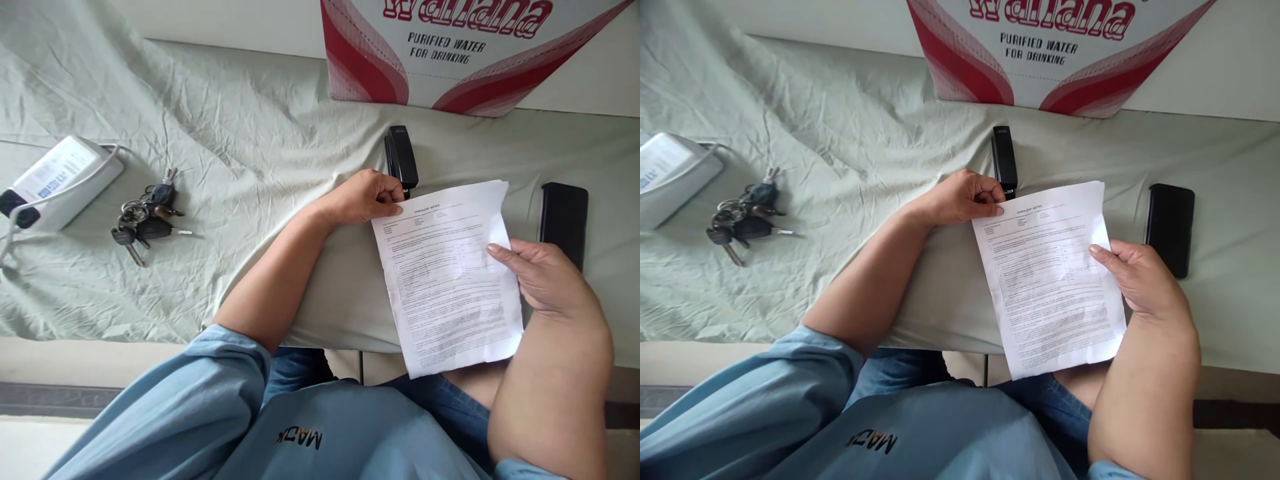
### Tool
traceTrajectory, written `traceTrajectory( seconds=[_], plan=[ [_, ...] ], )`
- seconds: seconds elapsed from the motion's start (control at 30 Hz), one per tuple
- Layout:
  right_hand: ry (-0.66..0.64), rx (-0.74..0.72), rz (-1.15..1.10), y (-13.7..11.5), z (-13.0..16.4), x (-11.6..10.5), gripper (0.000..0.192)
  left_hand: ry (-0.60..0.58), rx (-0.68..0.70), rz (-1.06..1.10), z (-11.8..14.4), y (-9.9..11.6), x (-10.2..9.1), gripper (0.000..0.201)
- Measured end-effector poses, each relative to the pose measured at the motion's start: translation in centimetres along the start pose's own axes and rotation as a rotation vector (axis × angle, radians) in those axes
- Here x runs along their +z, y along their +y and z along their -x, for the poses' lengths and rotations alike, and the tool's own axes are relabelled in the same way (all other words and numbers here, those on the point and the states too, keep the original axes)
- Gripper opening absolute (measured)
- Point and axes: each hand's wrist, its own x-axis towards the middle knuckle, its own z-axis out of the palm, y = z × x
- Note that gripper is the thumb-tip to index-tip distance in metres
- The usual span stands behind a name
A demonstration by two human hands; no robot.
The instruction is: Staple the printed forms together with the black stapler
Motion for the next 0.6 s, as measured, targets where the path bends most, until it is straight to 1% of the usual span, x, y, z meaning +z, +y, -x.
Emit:
traceTrajectory(
  seconds=[0.1, 0.2, 0.3, 0.4, 0.5, 0.6],
  plan=[
    [0.017, -0.016, 0.028, -0.2, -0.1, 0.5, 0.062, 0.063, -0.034, -0.001, 0.0, 0.0, 0.1, 0.006],
    [0.026, -0.037, 0.069, -0.2, -0.3, 0.6, 0.066, 0.156, -0.078, -0.01, -0.3, -0.2, 0.2, 0.004],
    [0.023, -0.048, 0.102, -0.2, -0.4, 0.5, 0.068, 0.254, -0.117, 0.016, -0.7, -0.5, 0.4, 0.018],
    [0.005, -0.045, 0.106, -0.3, -0.3, 0.7, 0.066, 0.329, -0.112, 0.008, -0.9, -0.5, 0.7, 0.032],
    [-0.014, -0.021, 0.073, -0.5, -0.4, 1.2, 0.064, 0.407, -0.101, -0.044, -1.1, -0.5, 1.0, 0.036],
    [-0.006, -0.011, 0.033, -0.5, -0.7, 1.6, 0.063, 0.475, -0.104, -0.073, -1.3, -0.9, 1.3, 0.036]
  ],
)
